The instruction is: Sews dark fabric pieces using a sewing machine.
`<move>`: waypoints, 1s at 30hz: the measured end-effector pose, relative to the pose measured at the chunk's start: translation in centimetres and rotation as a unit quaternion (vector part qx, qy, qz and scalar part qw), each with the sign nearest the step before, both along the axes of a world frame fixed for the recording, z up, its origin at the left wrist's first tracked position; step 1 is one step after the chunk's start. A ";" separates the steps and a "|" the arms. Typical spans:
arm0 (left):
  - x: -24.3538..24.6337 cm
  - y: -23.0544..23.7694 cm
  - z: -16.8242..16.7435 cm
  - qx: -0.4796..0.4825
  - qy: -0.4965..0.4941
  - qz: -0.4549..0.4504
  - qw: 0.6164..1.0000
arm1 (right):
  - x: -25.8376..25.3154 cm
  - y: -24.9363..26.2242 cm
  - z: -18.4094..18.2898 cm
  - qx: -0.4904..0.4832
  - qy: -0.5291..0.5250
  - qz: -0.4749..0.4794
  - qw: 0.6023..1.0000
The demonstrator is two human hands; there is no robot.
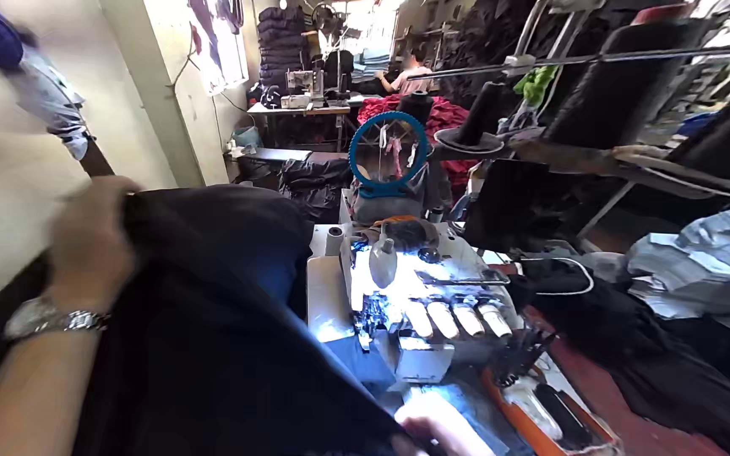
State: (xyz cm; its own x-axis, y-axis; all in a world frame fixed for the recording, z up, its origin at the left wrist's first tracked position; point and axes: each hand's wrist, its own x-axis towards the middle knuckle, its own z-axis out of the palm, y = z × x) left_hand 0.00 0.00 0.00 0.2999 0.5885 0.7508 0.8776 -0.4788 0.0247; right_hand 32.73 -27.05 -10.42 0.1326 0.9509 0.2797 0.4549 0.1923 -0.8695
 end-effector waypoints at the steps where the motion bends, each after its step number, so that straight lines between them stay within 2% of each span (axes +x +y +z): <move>1: 1.7 1.2 -1.0 -0.095 0.029 0.013 0.995 | 0.1 0.9 -0.9 -0.033 0.004 -0.022 0.999; 3: 4.8 2.3 -4.7 -0.189 0.082 0.005 0.979 | 0.3 2.2 -2.5 -0.073 0.037 -0.042 0.996; 4: 6.7 1.1 -6.5 -0.213 0.086 -0.042 0.972 | 0.4 2.6 -3.0 -0.076 0.060 -0.037 0.995; 6: 10.9 -3.7 -9.1 -0.286 0.066 -0.193 0.936 | 0.2 3.1 -3.1 -0.076 0.098 -0.015 0.992; 8: 14.0 -9.1 -11.1 -0.340 0.021 -0.375 0.862 | 0.0 3.4 -2.7 -0.074 0.107 0.005 0.991; 9: 14.8 -10.9 -12.1 -0.342 -0.009 -0.435 0.833 | 0.1 3.4 -2.5 -0.073 0.107 0.013 0.992; 10: 15.2 -11.7 -13.0 -0.326 -0.038 -0.465 0.822 | 0.4 3.3 -2.3 -0.074 0.104 0.016 0.992; 11: 15.1 -11.9 -13.5 -0.301 -0.048 -0.457 0.836 | 0.7 3.2 -2.1 -0.083 0.101 0.013 0.991; 13: 14.2 -10.9 -13.8 -0.261 -0.029 -0.366 0.893 | 1.5 3.0 -2.0 -0.102 0.108 0.001 0.989; 14: 13.6 -10.5 -13.6 -0.276 -0.005 -0.324 0.905 | 1.7 2.9 -2.2 -0.102 0.121 -0.003 0.987; 15: 13.3 -10.4 -13.4 -0.298 0.010 -0.311 0.902 | 1.8 2.8 -2.4 -0.095 0.136 -0.005 0.986; 17: 13.9 -11.4 -13.1 -0.313 -0.012 -0.357 0.880 | 1.3 2.7 -2.7 -0.076 0.170 0.004 0.982; 19: 15.0 -13.3 -12.6 -0.347 -0.060 -0.438 0.827 | 0.5 2.7 -2.7 -0.058 0.204 0.010 0.977; 21: 16.0 -14.5 -12.6 -0.361 -0.107 -0.468 0.799 | 0.1 2.6 -2.7 -0.040 0.234 0.009 0.971; 26: 16.3 -14.9 -13.3 -0.325 -0.173 -0.447 0.815 | 0.4 1.4 -2.8 -0.048 0.263 0.031 0.963; 30: 16.9 -15.5 -13.2 -0.285 -0.170 -0.363 0.871 | 0.0 1.2 -3.3 -0.067 0.274 0.023 0.959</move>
